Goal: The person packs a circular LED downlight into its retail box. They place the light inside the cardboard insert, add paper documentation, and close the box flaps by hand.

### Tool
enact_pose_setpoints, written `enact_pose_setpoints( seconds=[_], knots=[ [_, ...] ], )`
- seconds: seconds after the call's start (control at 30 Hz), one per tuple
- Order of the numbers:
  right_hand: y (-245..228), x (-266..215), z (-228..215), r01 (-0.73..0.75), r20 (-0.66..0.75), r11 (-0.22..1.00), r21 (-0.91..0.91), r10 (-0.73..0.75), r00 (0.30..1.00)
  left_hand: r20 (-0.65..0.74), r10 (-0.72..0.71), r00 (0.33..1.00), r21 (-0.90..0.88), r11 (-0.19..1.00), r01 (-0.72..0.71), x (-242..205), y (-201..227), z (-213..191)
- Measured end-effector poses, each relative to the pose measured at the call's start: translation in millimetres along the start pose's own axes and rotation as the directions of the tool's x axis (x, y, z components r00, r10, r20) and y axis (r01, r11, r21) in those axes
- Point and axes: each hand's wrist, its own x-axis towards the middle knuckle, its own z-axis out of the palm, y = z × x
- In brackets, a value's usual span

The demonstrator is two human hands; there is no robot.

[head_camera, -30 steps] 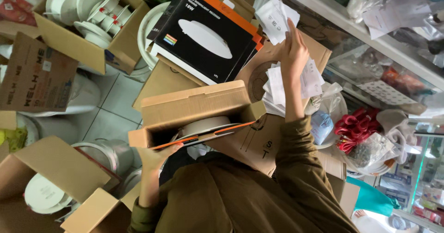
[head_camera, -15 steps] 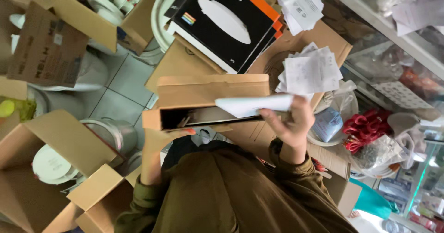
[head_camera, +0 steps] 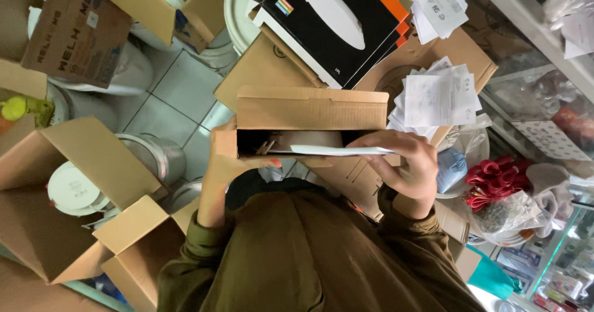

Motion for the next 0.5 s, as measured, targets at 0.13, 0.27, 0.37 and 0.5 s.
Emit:
enact_pose_setpoints(
  seconds=[0.13,0.27,0.37,0.5],
  knots=[
    [-3,12,5,0.106,0.125,0.991,-0.078,-0.096,0.988,0.009,0.008,1.0,-0.02,1.0,-0.007,-1,-4,0],
    [-7,24,3,0.137,0.297,0.967,-0.214,-0.069,0.952,0.013,-0.023,1.0,-0.027,0.999,0.024,-2,-9,1],
    [-12,26,2,0.14,0.322,0.956,-0.258,-0.051,0.945,0.019,-0.031,0.999,-0.024,0.999,0.031,-2,-10,2],
    [-19,19,9,0.123,0.294,0.902,-0.415,0.005,0.956,-0.004,0.053,0.999,-0.052,0.997,-0.053,-3,-5,0]
  ],
)
